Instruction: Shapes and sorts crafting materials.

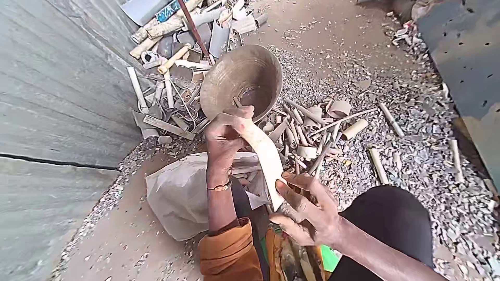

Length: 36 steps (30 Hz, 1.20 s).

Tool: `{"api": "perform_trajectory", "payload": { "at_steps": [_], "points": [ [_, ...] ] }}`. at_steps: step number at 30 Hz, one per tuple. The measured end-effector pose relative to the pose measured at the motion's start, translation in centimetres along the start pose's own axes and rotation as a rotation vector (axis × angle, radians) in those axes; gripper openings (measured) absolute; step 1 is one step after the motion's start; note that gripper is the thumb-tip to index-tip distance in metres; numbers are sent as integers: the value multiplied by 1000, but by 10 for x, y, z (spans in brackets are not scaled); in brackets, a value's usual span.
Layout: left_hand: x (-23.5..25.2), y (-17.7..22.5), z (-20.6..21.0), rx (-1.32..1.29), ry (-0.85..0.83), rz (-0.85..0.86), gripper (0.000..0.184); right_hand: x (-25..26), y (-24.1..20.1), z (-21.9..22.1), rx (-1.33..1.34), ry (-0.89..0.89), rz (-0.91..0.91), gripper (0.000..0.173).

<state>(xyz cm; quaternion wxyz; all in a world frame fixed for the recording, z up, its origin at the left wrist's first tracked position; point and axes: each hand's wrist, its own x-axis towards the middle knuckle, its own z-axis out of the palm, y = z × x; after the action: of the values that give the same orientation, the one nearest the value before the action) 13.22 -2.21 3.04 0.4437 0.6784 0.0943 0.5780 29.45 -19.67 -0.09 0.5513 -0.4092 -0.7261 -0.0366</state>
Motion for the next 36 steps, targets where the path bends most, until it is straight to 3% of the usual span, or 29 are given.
{"api": "perform_trajectory", "payload": {
  "at_steps": [5, 7, 10, 12, 14, 17, 19, 20, 23, 24, 26, 28, 29, 31, 33, 36],
  "points": [
    [-11, 32, 0, -219, -2, 11, 10, 17, -38, 11, 422, 71, 214, 21],
    [-12, 40, 3, -290, -12, 12, 5, 17, -51, 12, 476, 86, 307, 32],
    [-13, 44, -4, -289, -79, 43, 2, 24, -63, 12, 611, 4, 460, 69],
    [-15, 40, -16, -175, -140, 10, 26, 31, -65, 11, 752, -69, 632, 78],
    [-20, 37, -24, 2, -142, -101, 35, 41, -61, 8, 904, -117, 926, 69],
    [-27, 35, -23, 160, -128, -180, 23, 49, -48, 6, 1020, -204, 1259, 46],
    [-30, 38, -25, 81, -170, -203, 15, 47, -36, 11, 828, -288, 1196, 20],
    [-32, 40, -28, 4, -209, -228, 13, 45, -31, 12, 586, -358, 1065, 17],
    [-37, 42, -40, -57, -311, -323, 56, 46, -26, 6, -66, -554, 667, 40],
    [-37, 44, -39, 19, -366, -347, 60, 50, -28, 3, -173, -638, 603, 45],
    [-40, 52, -26, 291, -481, -482, 47, 63, -38, -1, -325, -828, 572, 51],
    [-47, 53, -3, 590, -468, -649, 51, 72, -42, -2, -389, -908, 559, 52],
    [-53, 51, 7, 690, -408, -638, 58, 70, -40, -3, -383, -874, 526, 48],
    [-69, 43, 18, 765, -186, -412, 60, 57, -34, -6, -342, -710, 412, 41],
    [-76, 33, 22, 633, -41, -243, 58, 49, -28, -5, -325, -564, 262, 35],
    [-84, 26, 30, 273, 82, -365, 46, 44, -26, -5, -267, -489, 214, 31]
  ]
}}
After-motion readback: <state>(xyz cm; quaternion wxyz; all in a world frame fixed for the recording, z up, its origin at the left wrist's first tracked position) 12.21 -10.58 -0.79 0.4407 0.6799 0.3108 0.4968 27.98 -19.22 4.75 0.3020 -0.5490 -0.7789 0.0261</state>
